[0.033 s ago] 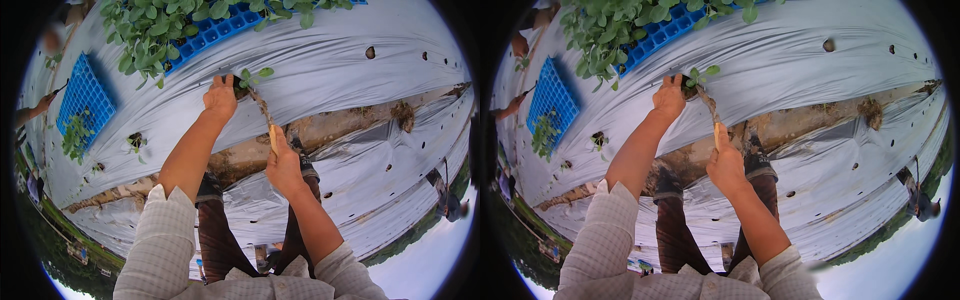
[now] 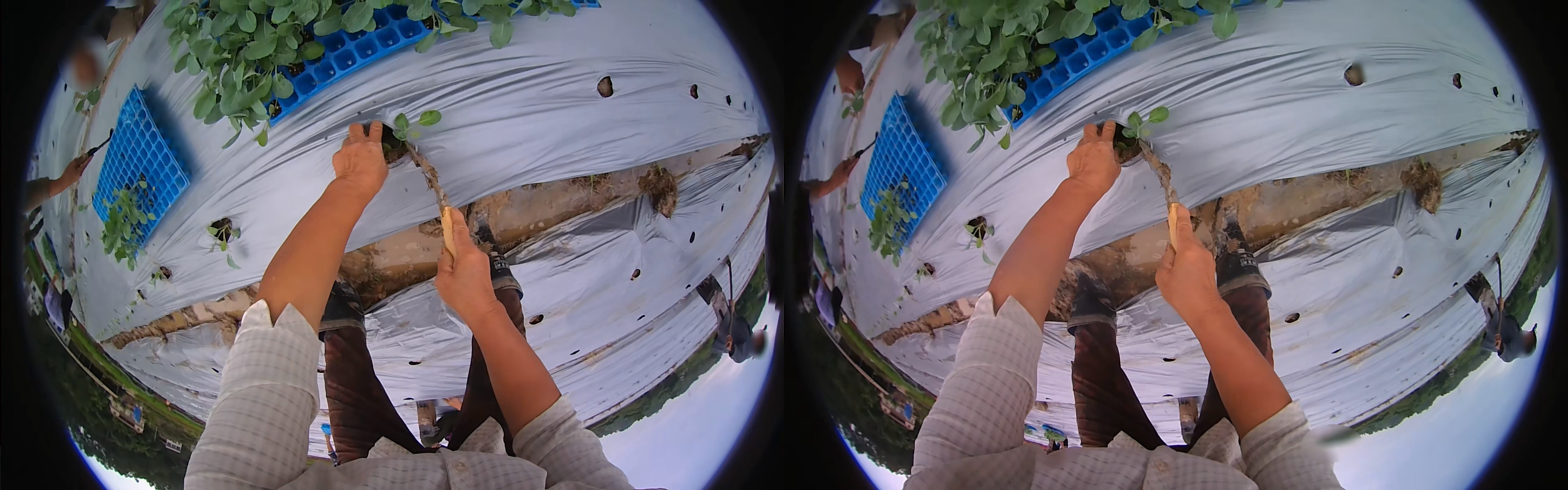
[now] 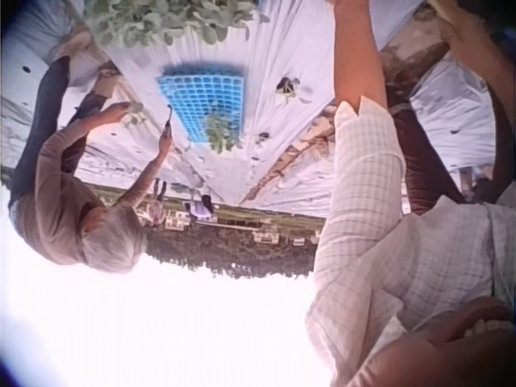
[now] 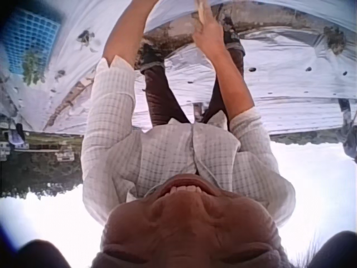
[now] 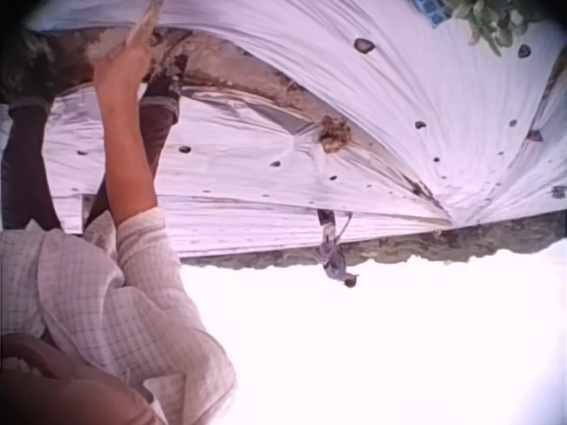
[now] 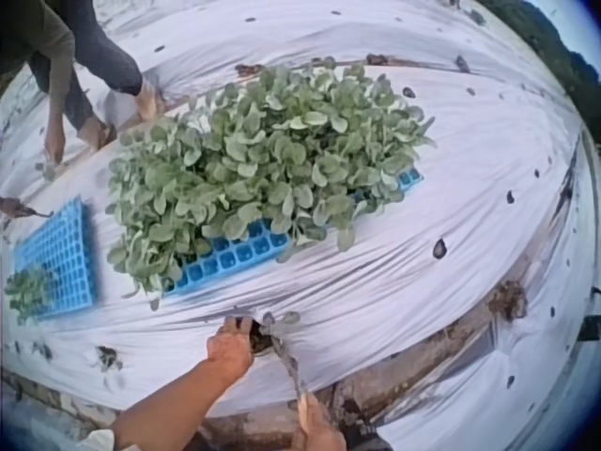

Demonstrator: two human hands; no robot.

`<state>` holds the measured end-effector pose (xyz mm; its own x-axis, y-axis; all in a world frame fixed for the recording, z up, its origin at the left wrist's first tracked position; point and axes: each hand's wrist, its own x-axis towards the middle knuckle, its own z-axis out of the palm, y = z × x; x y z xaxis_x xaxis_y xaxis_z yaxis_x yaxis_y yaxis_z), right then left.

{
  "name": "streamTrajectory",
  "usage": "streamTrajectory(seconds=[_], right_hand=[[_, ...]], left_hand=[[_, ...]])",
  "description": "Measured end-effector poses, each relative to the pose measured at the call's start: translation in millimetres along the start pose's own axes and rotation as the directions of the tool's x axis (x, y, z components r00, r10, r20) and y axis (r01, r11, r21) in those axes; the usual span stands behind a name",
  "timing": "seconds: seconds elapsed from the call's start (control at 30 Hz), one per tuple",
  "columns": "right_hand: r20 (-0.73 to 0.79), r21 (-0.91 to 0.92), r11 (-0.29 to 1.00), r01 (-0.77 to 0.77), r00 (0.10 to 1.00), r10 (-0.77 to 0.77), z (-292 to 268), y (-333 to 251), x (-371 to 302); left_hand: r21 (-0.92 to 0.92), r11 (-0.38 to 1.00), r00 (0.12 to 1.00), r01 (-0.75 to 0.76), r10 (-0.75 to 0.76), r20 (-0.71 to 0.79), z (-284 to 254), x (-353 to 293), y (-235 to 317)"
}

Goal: The person plants seedlings into pre-cut holes in a white plastic mulch sheet. They use a small hand trowel to loosen soil, place seedlings from a blue tray into the holes, and firm the soil around each plant. The process is repeated along the row.

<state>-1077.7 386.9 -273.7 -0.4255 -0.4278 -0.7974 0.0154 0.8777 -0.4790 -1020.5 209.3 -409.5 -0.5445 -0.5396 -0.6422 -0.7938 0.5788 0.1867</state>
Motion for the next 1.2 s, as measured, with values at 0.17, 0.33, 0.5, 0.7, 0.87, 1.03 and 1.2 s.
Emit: streamTrajectory(seconds=[0.17, 0.33, 0.5, 0.7, 0.87, 1.03, 1.2], right_hand=[[-0.086, 0.143, 0.990, -0.002, 0.996, 0.015, 13, 10, -1], [-0.197, 0.205, 0.968, 0.146, 0.975, -0.106, 26, 19, 4], [-0.236, 0.266, 0.950, 0.166, 0.966, -0.103, 31, 20, 11], [-0.130, 0.462, 0.887, -0.005, 0.989, 0.074, 37, 9, 9], [-0.232, 0.329, 0.939, 0.103, 0.972, -0.025, 48, 9, 10], [-0.152, 0.143, 0.989, 0.038, 0.988, -0.016, 42, 9, 9], [-0.147, 0.183, 0.983, 0.024, 0.989, 0.004, 36, 8, 6]], left_hand=[[-0.011, 0.995, 0.995, -0.103, 0.103, 0.009, -1, 15, 5], [-0.011, 1.000, 0.992, -0.018, 0.019, 0.126, -12, 28, 11], [-0.022, 0.997, 0.986, -0.081, 0.083, 0.147, -14, 32, 9], [-0.054, 0.990, 0.988, -0.128, 0.132, 0.081, 4, 19, -5], [-0.041, 0.985, 0.986, -0.168, 0.168, -0.006, 13, 11, -6], [-0.054, 0.963, 0.964, -0.264, 0.264, -0.006, 31, 8, -29], [-0.211, 0.928, 0.947, -0.306, 0.275, -0.165, 29, -7, -38]])
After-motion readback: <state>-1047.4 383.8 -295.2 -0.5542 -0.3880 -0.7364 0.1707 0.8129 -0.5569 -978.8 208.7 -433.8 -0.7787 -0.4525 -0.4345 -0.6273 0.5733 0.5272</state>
